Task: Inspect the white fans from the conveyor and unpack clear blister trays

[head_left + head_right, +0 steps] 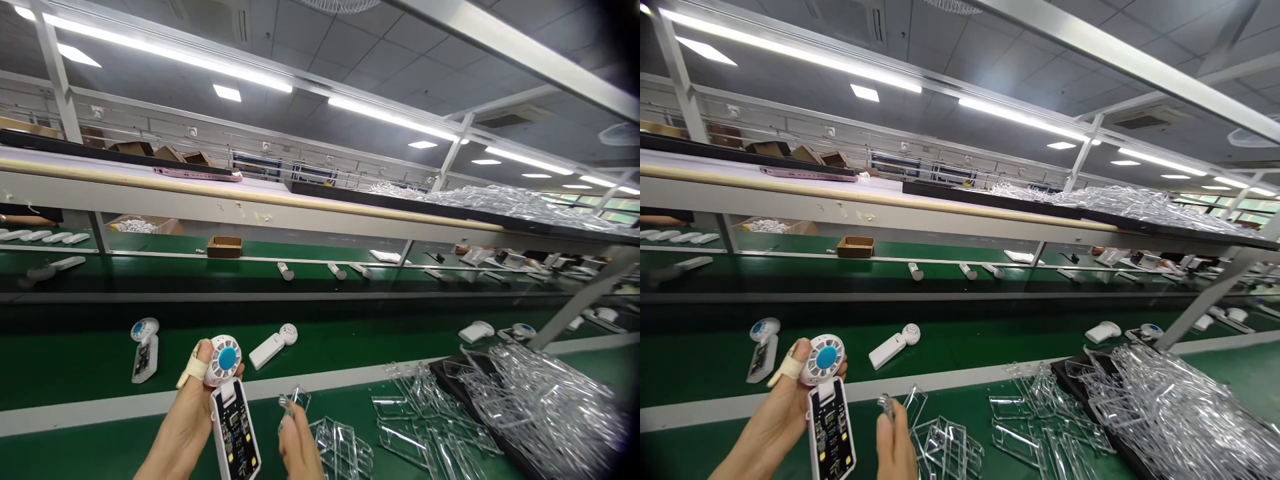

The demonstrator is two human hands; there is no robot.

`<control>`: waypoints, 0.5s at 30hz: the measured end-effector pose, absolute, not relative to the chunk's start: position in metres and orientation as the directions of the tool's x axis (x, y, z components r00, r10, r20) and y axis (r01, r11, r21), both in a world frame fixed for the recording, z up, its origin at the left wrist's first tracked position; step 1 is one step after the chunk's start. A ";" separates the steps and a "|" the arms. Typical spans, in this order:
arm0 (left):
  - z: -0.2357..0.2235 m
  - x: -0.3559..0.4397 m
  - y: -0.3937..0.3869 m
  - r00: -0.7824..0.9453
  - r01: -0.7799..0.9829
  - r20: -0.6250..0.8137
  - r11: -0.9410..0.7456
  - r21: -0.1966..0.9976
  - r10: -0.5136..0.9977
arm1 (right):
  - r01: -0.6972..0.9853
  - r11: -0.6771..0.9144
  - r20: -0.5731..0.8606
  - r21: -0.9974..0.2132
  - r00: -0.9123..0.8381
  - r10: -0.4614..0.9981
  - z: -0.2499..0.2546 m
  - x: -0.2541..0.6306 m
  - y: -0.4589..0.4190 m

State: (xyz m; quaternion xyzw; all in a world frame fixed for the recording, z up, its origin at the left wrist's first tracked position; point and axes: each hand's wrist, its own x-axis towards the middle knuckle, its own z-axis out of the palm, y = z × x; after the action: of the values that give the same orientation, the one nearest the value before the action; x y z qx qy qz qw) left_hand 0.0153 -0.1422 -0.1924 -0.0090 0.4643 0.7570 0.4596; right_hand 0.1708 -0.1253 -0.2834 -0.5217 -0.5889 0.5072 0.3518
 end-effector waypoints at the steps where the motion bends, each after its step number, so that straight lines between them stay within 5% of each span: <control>1: -0.192 0.018 -0.143 -0.582 -0.694 -0.433 -0.142 0.706 0.688 | 0.358 0.069 -0.009 -0.931 -0.212 0.977 -0.280 0.169 -0.126; 4: -0.192 0.029 -0.146 -0.543 -0.704 -0.421 -0.120 0.700 0.727 | 0.533 0.414 0.255 -0.738 -0.347 0.902 -0.270 0.157 -0.132; 8: -0.193 0.039 -0.150 -0.517 -0.692 -0.425 -0.070 0.718 0.743 | 0.646 0.534 0.378 -0.545 -0.379 0.844 -0.263 0.136 -0.141; 12: -0.190 0.038 -0.152 -0.538 -0.667 -0.426 -0.058 0.743 0.727 | 0.662 0.561 0.461 -0.498 -0.346 0.817 -0.267 0.124 -0.145; 15: -0.186 0.036 -0.151 -0.589 -0.663 -0.428 -0.107 0.741 0.686 | 0.599 0.562 0.454 -0.570 -0.340 0.824 -0.275 0.123 -0.150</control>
State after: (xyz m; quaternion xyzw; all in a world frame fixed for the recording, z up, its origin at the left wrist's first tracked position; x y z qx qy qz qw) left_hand 0.0357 -0.1513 -0.1865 0.0116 0.4911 0.7439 0.4532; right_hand 0.1225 -0.1496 -0.2750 -0.4425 -0.8040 0.1530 0.3666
